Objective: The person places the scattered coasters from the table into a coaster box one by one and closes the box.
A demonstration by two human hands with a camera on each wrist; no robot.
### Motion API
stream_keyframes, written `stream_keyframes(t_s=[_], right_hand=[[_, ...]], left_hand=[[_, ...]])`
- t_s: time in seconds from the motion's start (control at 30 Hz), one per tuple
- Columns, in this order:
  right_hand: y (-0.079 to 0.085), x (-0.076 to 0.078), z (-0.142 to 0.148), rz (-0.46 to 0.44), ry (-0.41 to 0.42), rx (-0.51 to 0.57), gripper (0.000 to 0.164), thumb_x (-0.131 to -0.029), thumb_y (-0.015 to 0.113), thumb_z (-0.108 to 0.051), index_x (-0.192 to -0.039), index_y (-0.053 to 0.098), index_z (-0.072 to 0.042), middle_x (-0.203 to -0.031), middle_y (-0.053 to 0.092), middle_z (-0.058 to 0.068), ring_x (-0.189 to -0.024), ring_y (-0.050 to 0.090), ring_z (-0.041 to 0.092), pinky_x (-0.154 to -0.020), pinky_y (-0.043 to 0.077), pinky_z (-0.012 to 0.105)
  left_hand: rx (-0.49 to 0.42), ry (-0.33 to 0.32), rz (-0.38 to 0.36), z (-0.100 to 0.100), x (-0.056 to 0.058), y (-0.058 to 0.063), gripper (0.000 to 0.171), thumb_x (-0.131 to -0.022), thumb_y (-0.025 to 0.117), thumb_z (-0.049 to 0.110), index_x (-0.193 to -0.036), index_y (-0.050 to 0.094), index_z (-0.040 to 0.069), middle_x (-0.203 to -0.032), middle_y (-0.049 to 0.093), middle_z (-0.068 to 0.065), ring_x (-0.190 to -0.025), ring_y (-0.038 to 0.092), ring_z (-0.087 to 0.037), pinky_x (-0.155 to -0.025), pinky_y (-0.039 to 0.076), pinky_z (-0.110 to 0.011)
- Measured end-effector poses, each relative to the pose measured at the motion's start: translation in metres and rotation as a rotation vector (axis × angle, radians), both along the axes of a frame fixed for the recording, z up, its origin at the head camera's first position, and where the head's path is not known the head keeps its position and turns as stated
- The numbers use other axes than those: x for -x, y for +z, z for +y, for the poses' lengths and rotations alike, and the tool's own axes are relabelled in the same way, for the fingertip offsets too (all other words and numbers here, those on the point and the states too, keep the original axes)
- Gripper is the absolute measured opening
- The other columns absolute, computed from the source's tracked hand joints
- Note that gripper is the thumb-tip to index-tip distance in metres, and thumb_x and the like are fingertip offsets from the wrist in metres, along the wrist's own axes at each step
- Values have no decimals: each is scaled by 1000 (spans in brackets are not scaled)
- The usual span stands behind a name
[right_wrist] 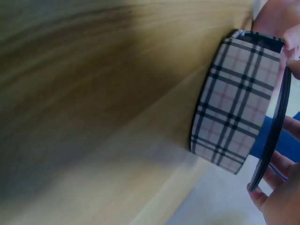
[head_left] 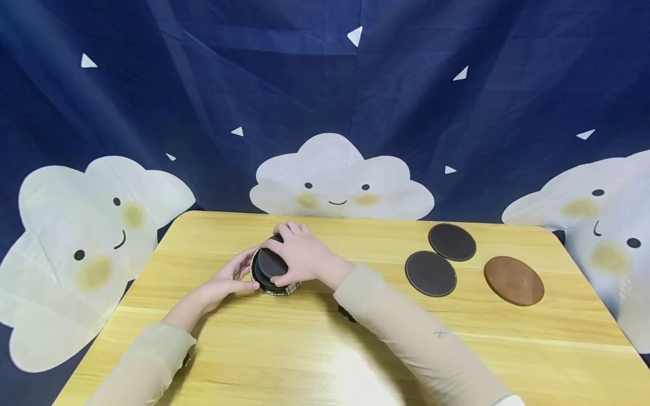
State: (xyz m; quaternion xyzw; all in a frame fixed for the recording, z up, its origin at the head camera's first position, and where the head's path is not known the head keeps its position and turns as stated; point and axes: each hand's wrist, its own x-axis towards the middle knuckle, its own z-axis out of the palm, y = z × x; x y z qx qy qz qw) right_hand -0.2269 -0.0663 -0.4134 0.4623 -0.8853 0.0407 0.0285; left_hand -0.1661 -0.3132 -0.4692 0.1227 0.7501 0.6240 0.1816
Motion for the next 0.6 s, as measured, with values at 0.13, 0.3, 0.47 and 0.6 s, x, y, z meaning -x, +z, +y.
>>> stream_keyframes(t_s=[0.13, 0.3, 0.47, 0.6], right_hand=[[-4, -1, -3, -4, 2, 3, 78, -84, 76, -65, -150, 56, -30, -149, 50, 9, -135, 45, 26, -113, 40, 44], [-8, -4, -7, -3, 0, -4, 76, -84, 75, -65, -149, 58, -28, -148, 51, 9, -133, 46, 26, -111, 41, 43], [-11, -5, -9, 2, -6, 5, 76, -84, 75, -65, -147, 59, -28, -145, 52, 8, -130, 47, 26, -109, 43, 42], [-13, -5, -10, -8, -10, 30, 75, -84, 76, -65, -146, 59, -28, -145, 52, 8, -130, 46, 26, -109, 43, 42]], left_hand=[[13, 4, -8, 0, 0, 0, 95, -92, 75, 5, -168, 18, 0, -171, 23, -30, -147, 38, -15, -110, 33, -5], [-5, 3, -14, 0, 0, 0, 96, -92, 76, 4, -168, 18, 0, -171, 23, -31, -135, 43, 6, -109, 33, -3], [-7, 2, -15, 0, 0, 0, 96, -92, 76, 4, -169, 18, 1, -170, 24, -31, -141, 43, -3, -109, 33, -4], [8, 10, -8, 0, 0, 0, 96, -92, 76, 4, -168, 18, 0, -169, 25, -31, -151, 35, -23, -109, 32, -3]])
